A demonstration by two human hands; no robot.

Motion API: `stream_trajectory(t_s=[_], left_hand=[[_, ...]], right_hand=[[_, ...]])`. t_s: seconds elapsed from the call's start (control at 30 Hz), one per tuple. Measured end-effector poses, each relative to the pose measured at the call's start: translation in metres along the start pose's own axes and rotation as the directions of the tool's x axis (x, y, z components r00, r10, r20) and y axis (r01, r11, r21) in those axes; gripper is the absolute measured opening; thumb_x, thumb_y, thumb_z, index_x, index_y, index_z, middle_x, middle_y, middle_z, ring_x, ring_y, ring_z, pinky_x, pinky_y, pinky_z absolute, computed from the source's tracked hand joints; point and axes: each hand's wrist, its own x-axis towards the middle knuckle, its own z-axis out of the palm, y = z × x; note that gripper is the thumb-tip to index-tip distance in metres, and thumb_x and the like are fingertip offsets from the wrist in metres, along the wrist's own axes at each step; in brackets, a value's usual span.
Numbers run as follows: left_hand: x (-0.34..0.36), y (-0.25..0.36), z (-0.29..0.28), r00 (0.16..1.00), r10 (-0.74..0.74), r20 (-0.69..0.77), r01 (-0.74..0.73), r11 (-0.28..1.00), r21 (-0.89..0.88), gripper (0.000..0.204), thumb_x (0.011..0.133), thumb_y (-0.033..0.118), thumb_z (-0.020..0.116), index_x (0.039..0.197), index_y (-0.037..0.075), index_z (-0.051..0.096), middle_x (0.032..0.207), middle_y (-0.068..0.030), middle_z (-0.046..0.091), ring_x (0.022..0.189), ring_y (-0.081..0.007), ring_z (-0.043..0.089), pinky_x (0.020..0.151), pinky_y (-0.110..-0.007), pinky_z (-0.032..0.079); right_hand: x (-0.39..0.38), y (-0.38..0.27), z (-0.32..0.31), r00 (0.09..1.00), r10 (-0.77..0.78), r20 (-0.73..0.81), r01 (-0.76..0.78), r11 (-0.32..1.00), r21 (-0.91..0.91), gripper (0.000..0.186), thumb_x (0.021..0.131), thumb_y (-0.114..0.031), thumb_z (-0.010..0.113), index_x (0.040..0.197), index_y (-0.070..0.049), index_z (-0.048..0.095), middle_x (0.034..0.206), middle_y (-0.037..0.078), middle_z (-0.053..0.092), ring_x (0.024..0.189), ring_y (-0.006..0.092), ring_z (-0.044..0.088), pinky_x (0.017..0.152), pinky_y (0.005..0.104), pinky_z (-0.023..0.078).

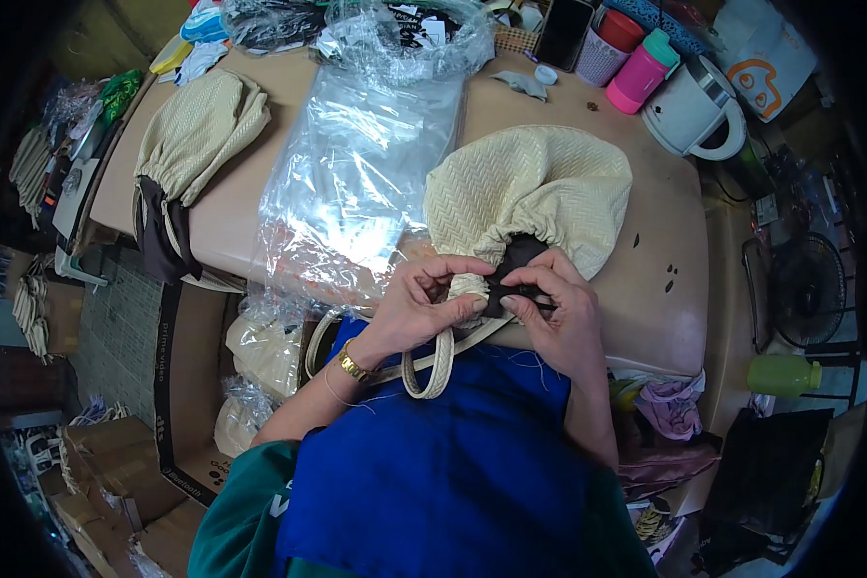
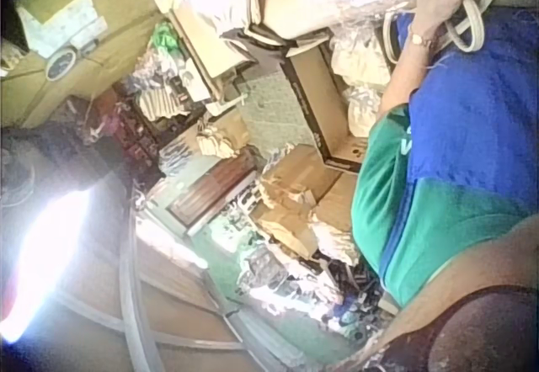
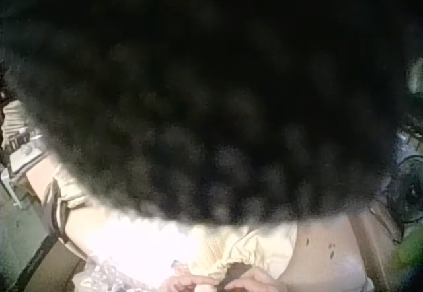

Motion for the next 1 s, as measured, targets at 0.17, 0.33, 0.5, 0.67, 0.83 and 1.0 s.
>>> stream_trajectory(t_s=[0.17, 0.33, 0.5, 0.67, 0.83, 1.0], left_hand=[[0.001, -0.001, 0.001, 1.000, -0.008, -0.030, 0.012, 0.991, 0.130, 0.027, 0.092, 0.007, 0.071, 0.118, 0.001, 0.067, 0.095, 0.0000, 0.069, 0.081, -0.0021, 0.058, 0.070, -0.018, 0.046], [0.003, -0.003, 0.014, 0.985, 0.129, -0.116, -0.104, 0.974, 0.203, 0.013, 0.096, 0.012, 0.067, 0.104, 0.001, 0.066, 0.090, 0.0018, 0.065, 0.076, -0.0040, 0.053, 0.069, -0.021, 0.045], [0.004, -0.008, 0.002, 0.992, 0.050, -0.117, -0.050, 0.999, 0.004, 0.016, 0.098, 0.014, 0.065, 0.105, 0.000, 0.062, 0.089, 0.0008, 0.064, 0.081, -0.0039, 0.055, 0.071, -0.020, 0.046], [0.004, 0.020, -0.004, 0.981, -0.192, 0.000, 0.179, 0.917, -0.357, 0.029, 0.096, 0.007, 0.065, 0.123, 0.001, 0.058, 0.102, -0.0023, 0.066, 0.090, -0.0058, 0.062, 0.081, -0.021, 0.051], [0.001, 0.028, 0.004, 0.990, -0.103, 0.094, 0.116, 0.981, -0.152, 0.061, 0.087, -0.010, 0.063, 0.144, 0.002, 0.045, 0.106, -0.0001, 0.064, 0.092, -0.0058, 0.061, 0.083, -0.020, 0.050], [0.001, 0.025, 0.000, 0.982, -0.104, 0.159, 0.125, 0.984, -0.126, 0.080, 0.079, -0.017, 0.058, 0.153, 0.001, 0.032, 0.086, 0.0069, 0.047, 0.073, -0.0015, 0.043, 0.067, -0.016, 0.040]], right_hand=[[0.002, 0.002, -0.001, 1.000, 0.001, 0.022, -0.001, 1.000, 0.007, 0.018, 0.082, -0.013, 0.077, 0.098, -0.005, 0.071, 0.088, 0.007, 0.058, 0.078, 0.0201, 0.064, 0.067, 0.0308, 0.059], [0.002, 0.007, 0.001, 0.999, -0.039, -0.003, 0.040, 0.999, 0.021, 0.016, 0.082, -0.011, 0.077, 0.095, -0.003, 0.071, 0.088, 0.007, 0.058, 0.077, 0.0194, 0.063, 0.065, 0.0303, 0.056], [-0.005, 0.021, 0.003, 0.999, -0.002, -0.050, 0.016, 0.959, 0.282, 0.015, 0.083, -0.005, 0.075, 0.095, 0.000, 0.068, 0.090, 0.006, 0.055, 0.078, 0.0114, 0.058, 0.067, 0.0217, 0.047], [-0.013, 0.009, 0.006, 0.955, 0.155, -0.253, 0.004, 0.846, 0.534, 0.027, 0.083, -0.006, 0.077, 0.105, 0.000, 0.064, 0.094, 0.003, 0.048, 0.079, 0.0080, 0.052, 0.070, 0.0213, 0.042], [-0.015, 0.004, 0.017, 0.966, 0.068, -0.248, -0.038, 0.992, 0.123, 0.035, 0.075, -0.007, 0.082, 0.107, -0.002, 0.069, 0.085, 0.005, 0.053, 0.075, 0.0141, 0.057, 0.067, 0.0274, 0.046], [-0.008, -0.001, 0.028, 0.978, 0.057, -0.203, -0.029, 0.990, 0.136, 0.026, 0.078, 0.003, 0.077, 0.103, 0.001, 0.071, 0.084, 0.003, 0.053, 0.069, 0.0094, 0.048, 0.065, 0.0226, 0.040]])
